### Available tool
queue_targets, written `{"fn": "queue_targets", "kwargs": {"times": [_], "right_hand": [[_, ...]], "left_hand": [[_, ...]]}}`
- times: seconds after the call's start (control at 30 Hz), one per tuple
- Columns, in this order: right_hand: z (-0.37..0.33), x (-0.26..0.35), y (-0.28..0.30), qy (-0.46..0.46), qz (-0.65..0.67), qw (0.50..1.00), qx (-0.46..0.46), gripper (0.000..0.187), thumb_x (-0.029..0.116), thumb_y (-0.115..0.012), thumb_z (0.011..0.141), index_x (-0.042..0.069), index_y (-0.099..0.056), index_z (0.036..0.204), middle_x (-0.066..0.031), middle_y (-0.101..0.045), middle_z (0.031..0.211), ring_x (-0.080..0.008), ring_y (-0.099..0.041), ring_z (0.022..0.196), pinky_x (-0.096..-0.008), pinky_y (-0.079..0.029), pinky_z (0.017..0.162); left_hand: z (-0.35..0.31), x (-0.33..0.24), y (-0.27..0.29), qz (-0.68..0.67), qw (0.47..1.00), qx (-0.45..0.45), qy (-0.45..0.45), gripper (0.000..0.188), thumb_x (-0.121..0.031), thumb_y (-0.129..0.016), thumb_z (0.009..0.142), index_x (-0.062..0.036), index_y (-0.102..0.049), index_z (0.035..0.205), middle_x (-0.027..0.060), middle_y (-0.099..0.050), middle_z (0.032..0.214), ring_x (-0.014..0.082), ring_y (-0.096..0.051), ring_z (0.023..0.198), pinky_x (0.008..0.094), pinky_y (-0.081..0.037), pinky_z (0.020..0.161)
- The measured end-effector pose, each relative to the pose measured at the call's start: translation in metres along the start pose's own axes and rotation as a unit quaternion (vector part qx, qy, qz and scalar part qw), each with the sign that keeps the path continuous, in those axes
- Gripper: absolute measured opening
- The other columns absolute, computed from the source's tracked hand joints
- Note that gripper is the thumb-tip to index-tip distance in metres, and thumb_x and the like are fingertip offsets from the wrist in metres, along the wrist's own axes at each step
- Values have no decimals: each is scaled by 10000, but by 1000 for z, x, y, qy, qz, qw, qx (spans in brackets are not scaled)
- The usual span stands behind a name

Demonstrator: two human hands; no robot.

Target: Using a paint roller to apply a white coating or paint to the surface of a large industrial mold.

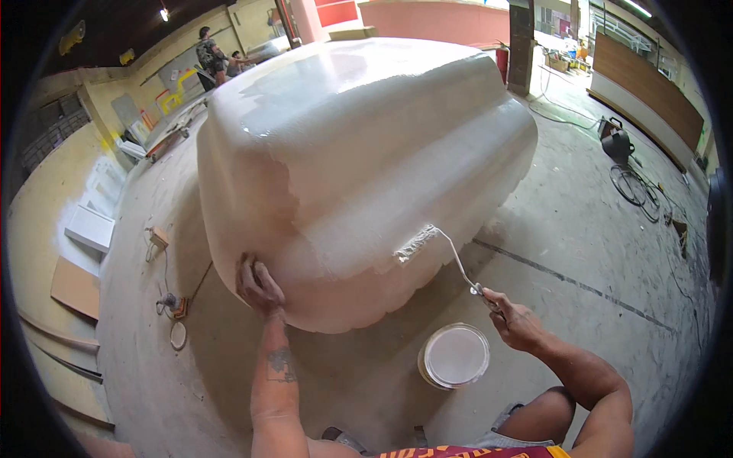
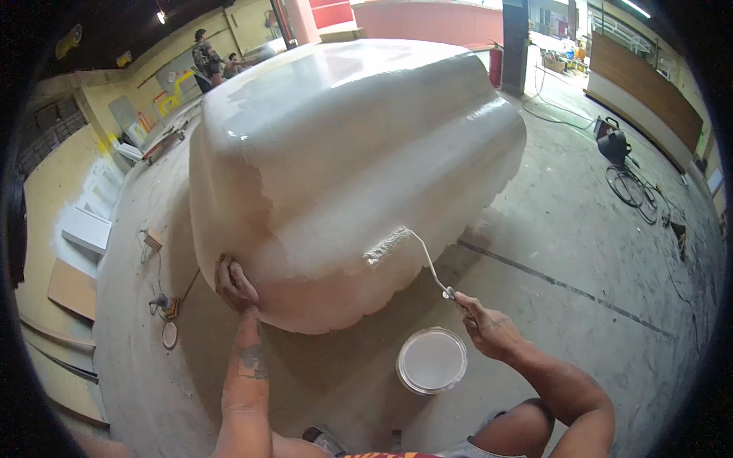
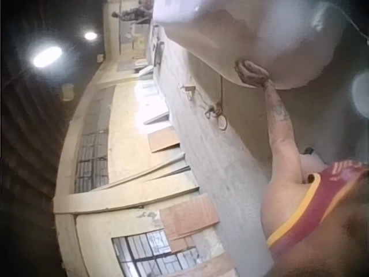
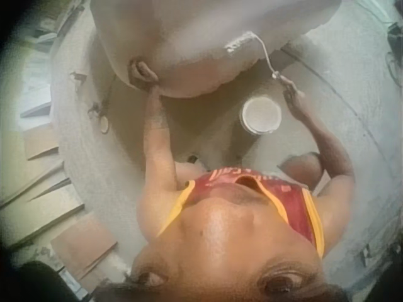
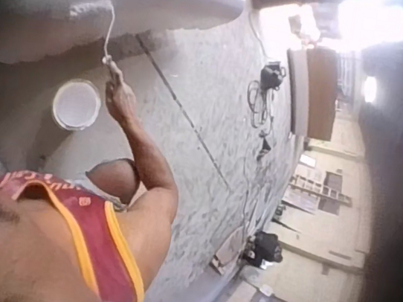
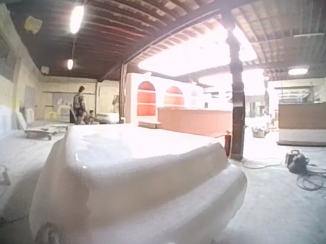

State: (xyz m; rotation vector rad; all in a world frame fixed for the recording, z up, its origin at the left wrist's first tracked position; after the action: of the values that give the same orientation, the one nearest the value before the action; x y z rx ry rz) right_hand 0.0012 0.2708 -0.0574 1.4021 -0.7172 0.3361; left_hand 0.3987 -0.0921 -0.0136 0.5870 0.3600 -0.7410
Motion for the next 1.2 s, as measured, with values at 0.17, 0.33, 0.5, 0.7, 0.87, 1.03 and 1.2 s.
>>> {"fn": "queue_targets", "kwargs": {"times": [0.17, 0.33, 0.5, 0.7, 0.87, 1.03, 1.2], "right_hand": [[42, 3, -7, 48, 56, 997, -17, 614, 28, -544, 979, 184, -316, 1527, -256, -637, 1283, -467, -619, 1191, -514, -508, 960], [80, 30, -2, -51, 140, 988, 50, 566, 48, -539, 998, 158, -340, 1516, -275, -619, 1239, -470, -630, 1129, -510, -499, 931], [14, -27, -32, 97, 69, 990, -74, 529, 58, -523, 1011, 116, -355, 1510, -276, -614, 1281, -470, -627, 1154, -523, -508, 970], [-10, -41, -44, 23, 84, 996, -21, 542, 58, -529, 998, 119, -346, 1505, -282, -605, 1319, -487, -626, 1160, -522, -518, 988], [37, -9, -24, 24, 93, 994, -44, 565, 51, -543, 989, 144, -339, 1507, -280, -643, 1201, -490, -658, 1060, -543, -524, 893], [47, -5, 0, 25, 161, 982, -98, 578, 50, -579, 986, 179, -359, 1504, -253, -656, 1060, -474, -663, 949, -517, -517, 824], [40, -16, 13, 56, 173, 973, -142, 547, 46, -570, 1002, 165, -365, 1495, -220, -664, 1017, -415, -682, 891, -467, -529, 793]], "left_hand": [[4, 16, -7, -44, 999, 5, 15, 422, -250, -488, 1017, 58, -693, 1218, 261, -683, 1282, 449, -620, 1213, 493, -471, 1063], [-1, 22, -12, -26, 997, -38, 61, 437, -278, -473, 1036, 37, -690, 1248, 234, -684, 1303, 414, -629, 1209, 475, -479, 1043], [1, 25, -2, -26, 996, -25, 80, 455, -288, -455, 1043, 31, -682, 1276, 221, -676, 1330, 404, -616, 1246, 468, -468, 1069], [-26, 23, 0, 28, 997, -36, 69, 465, -279, -421, 1059, 11, -634, 1354, 224, -608, 1420, 401, -541, 1343, 477, -413, 1136], [-84, 1, 14, 64, 996, 0, 59, 545, -365, -408, 1093, -16, -494, 1503, 237, -469, 1565, 419, -416, 1448, 503, -319, 1204], [-215, -12, 5, 92, 941, 160, 282, 638, -463, -360, 1096, 11, -429, 1517, 283, -419, 1577, 415, -351, 1482, 548, -253, 1211], [-369, -51, -55, -41, 670, 587, 454, 546, -429, -325, 1118, -89, -485, 1514, 232, -617, 1399, 395, -606, 1254, 480, -469, 1072]]}}
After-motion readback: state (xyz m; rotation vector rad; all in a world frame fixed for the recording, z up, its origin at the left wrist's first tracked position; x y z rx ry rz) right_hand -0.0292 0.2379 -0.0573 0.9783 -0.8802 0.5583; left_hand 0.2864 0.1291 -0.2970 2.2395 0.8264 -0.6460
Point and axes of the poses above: each hand's wrist, its own z-axis towards the middle knuckle, its own y-axis out of the back of the hand, x = y × z, the point moved 6 cm from there along z, towards the middle knuckle
